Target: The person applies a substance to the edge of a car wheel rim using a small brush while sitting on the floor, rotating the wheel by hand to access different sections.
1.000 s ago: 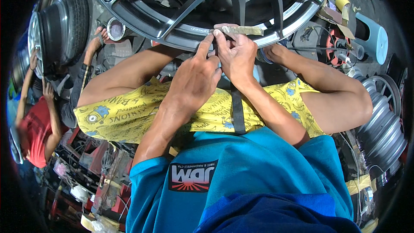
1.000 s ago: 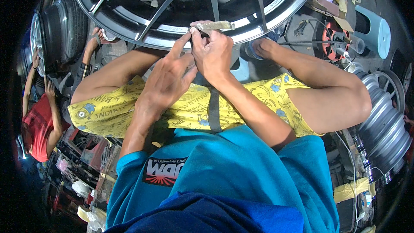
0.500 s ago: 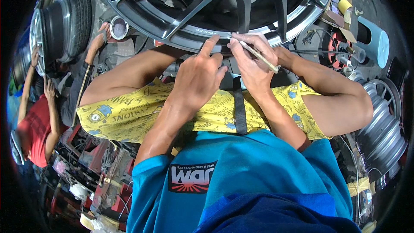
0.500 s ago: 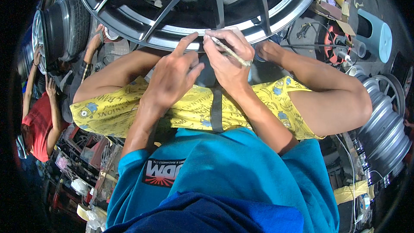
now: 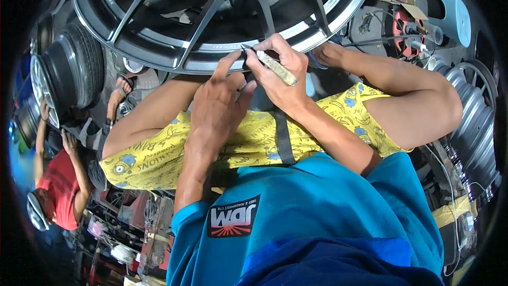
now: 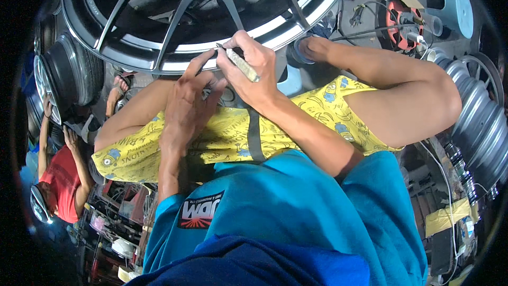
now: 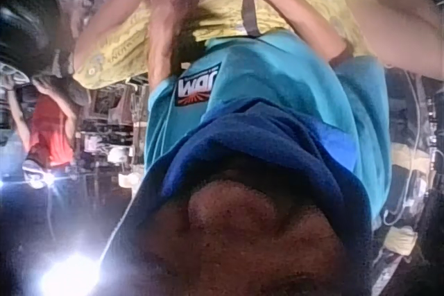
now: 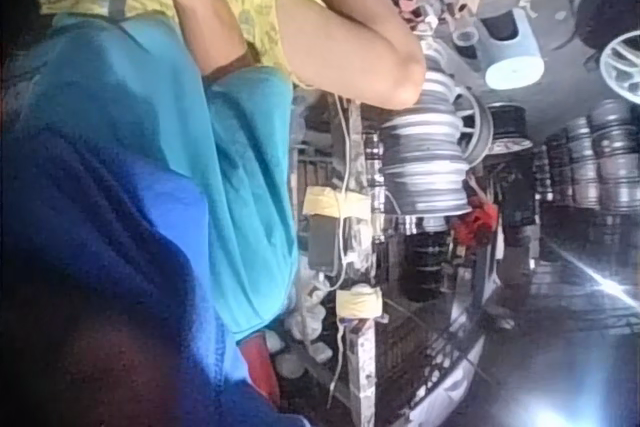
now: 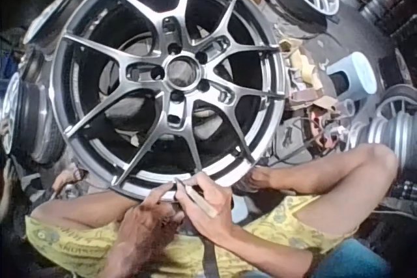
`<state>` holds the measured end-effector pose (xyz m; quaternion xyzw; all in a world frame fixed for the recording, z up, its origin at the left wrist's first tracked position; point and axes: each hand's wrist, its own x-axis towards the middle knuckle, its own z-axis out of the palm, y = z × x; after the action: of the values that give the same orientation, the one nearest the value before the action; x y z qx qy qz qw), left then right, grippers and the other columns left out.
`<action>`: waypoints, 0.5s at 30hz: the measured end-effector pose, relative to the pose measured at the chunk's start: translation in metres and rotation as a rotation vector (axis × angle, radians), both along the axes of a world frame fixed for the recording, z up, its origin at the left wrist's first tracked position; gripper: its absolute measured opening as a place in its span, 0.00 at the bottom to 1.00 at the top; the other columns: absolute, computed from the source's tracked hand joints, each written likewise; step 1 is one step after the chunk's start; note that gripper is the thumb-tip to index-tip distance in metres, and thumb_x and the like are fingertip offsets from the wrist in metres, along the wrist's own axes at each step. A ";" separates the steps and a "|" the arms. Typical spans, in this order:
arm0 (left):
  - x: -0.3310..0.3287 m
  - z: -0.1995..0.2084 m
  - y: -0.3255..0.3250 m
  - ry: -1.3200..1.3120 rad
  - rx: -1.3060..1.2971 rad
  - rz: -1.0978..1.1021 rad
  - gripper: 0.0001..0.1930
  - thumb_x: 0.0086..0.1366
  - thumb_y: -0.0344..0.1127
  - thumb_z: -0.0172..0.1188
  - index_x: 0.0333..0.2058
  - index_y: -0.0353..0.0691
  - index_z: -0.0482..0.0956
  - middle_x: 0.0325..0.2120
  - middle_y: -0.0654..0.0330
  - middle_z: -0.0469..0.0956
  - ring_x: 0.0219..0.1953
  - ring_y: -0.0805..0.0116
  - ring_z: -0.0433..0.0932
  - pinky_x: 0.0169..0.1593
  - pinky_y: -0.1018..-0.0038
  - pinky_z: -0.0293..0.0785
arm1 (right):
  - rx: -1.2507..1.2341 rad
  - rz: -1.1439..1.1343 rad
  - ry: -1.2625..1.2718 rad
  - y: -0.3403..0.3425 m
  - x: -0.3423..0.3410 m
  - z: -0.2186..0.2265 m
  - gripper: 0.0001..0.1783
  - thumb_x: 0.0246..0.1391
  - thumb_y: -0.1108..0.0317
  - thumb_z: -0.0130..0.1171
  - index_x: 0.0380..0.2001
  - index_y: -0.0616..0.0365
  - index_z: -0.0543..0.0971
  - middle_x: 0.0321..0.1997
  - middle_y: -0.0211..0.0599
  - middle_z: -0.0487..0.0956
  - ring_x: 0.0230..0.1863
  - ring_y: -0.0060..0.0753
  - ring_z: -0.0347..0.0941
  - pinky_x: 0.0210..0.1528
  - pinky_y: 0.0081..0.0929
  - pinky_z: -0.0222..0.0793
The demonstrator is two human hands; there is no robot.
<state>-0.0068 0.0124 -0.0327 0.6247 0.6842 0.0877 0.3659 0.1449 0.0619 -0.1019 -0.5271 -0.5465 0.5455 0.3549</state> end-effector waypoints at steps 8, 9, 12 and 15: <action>0.002 -0.001 -0.001 0.006 -0.027 -0.028 0.12 0.65 0.33 0.71 0.28 0.33 0.79 0.65 0.52 0.75 0.38 0.44 0.87 0.43 0.50 0.83 | 0.082 0.064 -0.025 0.000 0.001 -0.004 0.10 0.60 0.68 0.68 0.34 0.60 0.77 0.24 0.45 0.78 0.24 0.41 0.79 0.29 0.33 0.72; 0.002 -0.002 -0.002 0.006 -0.023 -0.029 0.12 0.65 0.33 0.71 0.28 0.33 0.79 0.65 0.52 0.75 0.38 0.44 0.87 0.44 0.51 0.83 | 0.080 0.064 -0.023 0.001 0.001 -0.004 0.10 0.60 0.68 0.68 0.34 0.60 0.77 0.24 0.45 0.78 0.24 0.41 0.79 0.29 0.33 0.72; 0.001 0.000 -0.002 -0.002 -0.020 -0.024 0.12 0.65 0.33 0.71 0.28 0.32 0.79 0.66 0.52 0.74 0.38 0.44 0.87 0.44 0.51 0.82 | 0.063 0.068 -0.015 0.001 -0.001 -0.002 0.10 0.61 0.67 0.67 0.34 0.60 0.77 0.24 0.45 0.78 0.24 0.41 0.79 0.29 0.33 0.72; 0.002 -0.001 -0.003 -0.013 -0.013 -0.013 0.12 0.65 0.33 0.71 0.28 0.33 0.79 0.66 0.52 0.74 0.37 0.44 0.87 0.44 0.50 0.82 | 0.037 0.071 -0.008 0.001 -0.002 -0.002 0.11 0.62 0.66 0.67 0.33 0.60 0.76 0.23 0.45 0.78 0.24 0.42 0.78 0.29 0.34 0.71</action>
<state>-0.0051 0.0096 -0.0335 0.6262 0.6784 0.0850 0.3748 0.1431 0.0627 -0.1043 -0.5029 -0.5762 0.5453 0.3431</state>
